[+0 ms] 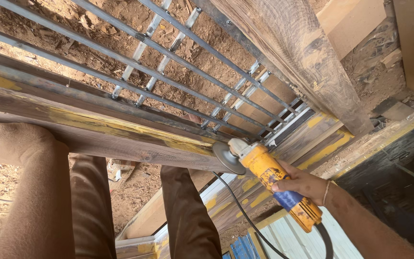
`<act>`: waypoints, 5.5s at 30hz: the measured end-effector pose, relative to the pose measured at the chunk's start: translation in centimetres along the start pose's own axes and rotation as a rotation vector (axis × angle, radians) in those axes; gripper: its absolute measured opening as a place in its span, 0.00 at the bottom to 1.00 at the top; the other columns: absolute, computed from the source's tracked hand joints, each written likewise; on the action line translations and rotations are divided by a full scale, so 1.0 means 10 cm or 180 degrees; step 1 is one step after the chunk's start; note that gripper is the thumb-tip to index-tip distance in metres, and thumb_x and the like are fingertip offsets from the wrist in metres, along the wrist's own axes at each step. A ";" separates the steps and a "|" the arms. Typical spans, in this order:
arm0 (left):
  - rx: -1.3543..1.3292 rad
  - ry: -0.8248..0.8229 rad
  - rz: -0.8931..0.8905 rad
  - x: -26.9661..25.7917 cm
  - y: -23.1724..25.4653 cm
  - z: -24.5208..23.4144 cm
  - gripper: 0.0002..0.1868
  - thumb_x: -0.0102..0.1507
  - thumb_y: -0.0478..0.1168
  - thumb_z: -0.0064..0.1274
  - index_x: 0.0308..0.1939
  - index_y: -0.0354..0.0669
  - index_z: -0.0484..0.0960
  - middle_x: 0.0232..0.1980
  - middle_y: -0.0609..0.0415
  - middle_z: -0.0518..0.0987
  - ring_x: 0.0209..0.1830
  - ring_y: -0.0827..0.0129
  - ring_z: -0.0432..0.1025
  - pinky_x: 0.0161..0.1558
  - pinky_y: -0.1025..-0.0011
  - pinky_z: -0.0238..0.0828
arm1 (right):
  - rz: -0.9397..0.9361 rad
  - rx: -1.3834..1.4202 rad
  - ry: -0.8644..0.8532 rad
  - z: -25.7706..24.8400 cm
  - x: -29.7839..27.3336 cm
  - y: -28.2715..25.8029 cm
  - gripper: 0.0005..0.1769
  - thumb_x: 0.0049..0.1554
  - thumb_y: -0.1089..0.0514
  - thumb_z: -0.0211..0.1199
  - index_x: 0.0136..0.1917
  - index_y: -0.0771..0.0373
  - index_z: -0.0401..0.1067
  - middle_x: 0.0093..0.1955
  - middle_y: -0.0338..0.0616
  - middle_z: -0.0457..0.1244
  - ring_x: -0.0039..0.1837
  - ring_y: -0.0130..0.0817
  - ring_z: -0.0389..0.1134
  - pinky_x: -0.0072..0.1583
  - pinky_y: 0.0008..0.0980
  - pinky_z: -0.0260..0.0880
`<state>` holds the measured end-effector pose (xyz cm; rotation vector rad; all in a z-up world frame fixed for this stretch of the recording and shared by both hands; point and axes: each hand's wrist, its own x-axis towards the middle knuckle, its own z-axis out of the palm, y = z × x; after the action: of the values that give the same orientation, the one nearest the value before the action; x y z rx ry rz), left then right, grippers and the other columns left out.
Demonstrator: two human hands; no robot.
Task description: The person sands the wooden frame of a door or window using a handheld power sander, moving the tool along the interior and exterior edges and across the face of the wood.
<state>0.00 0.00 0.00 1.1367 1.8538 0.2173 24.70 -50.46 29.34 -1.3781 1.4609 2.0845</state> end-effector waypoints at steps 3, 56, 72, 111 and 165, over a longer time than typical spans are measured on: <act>0.0107 0.0003 0.0119 -0.08 0.09 0.00 0.43 0.74 0.71 0.25 0.72 0.33 0.55 0.65 0.32 0.73 0.61 0.52 0.77 0.57 0.58 0.81 | 0.0082 -0.0017 0.0030 -0.06 -0.07 -0.06 0.56 0.45 0.55 0.74 0.81 0.48 0.49 0.54 0.51 0.65 0.45 0.37 0.69 0.41 0.37 0.76; 0.0384 0.0388 0.0114 -0.29 0.43 0.21 0.57 0.66 0.80 0.29 0.81 0.35 0.49 0.74 0.31 0.69 0.70 0.50 0.71 0.63 0.55 0.80 | -0.0444 -0.0398 -0.0259 0.77 -0.54 -0.47 0.58 0.44 0.51 0.74 0.81 0.47 0.49 0.58 0.46 0.66 0.53 0.30 0.70 0.50 0.33 0.77; 0.0586 0.0454 -0.0089 -0.44 0.59 0.23 0.57 0.67 0.80 0.28 0.80 0.35 0.44 0.74 0.30 0.65 0.69 0.50 0.70 0.61 0.56 0.80 | -0.0520 -0.0591 -0.0462 1.17 -0.58 -0.96 0.63 0.42 0.49 0.73 0.85 0.45 0.44 0.59 0.48 0.66 0.54 0.37 0.71 0.51 0.39 0.78; 0.6662 -0.3616 0.2544 -1.42 1.24 0.23 0.39 0.70 0.70 0.32 0.78 0.55 0.54 0.79 0.53 0.57 0.81 0.63 0.50 0.78 0.41 0.15 | -0.3075 0.1554 0.0860 0.99 0.19 1.17 0.49 0.45 0.68 0.65 0.78 0.58 0.52 0.53 0.49 0.66 0.49 0.38 0.71 0.49 0.39 0.76; 0.1592 -0.4482 0.0009 -2.79 1.93 2.01 0.47 0.60 0.66 0.53 0.70 0.41 0.55 0.60 0.44 0.77 0.60 0.62 0.75 0.60 0.62 0.75 | -0.4046 0.0780 0.1674 1.51 -0.03 -1.70 0.47 0.57 0.61 0.64 0.82 0.61 0.44 0.69 0.53 0.63 0.69 0.39 0.67 0.68 0.37 0.69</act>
<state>31.57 -16.82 16.59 1.1097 0.6145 -0.8897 27.59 -29.81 20.16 -2.0176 0.5391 0.7540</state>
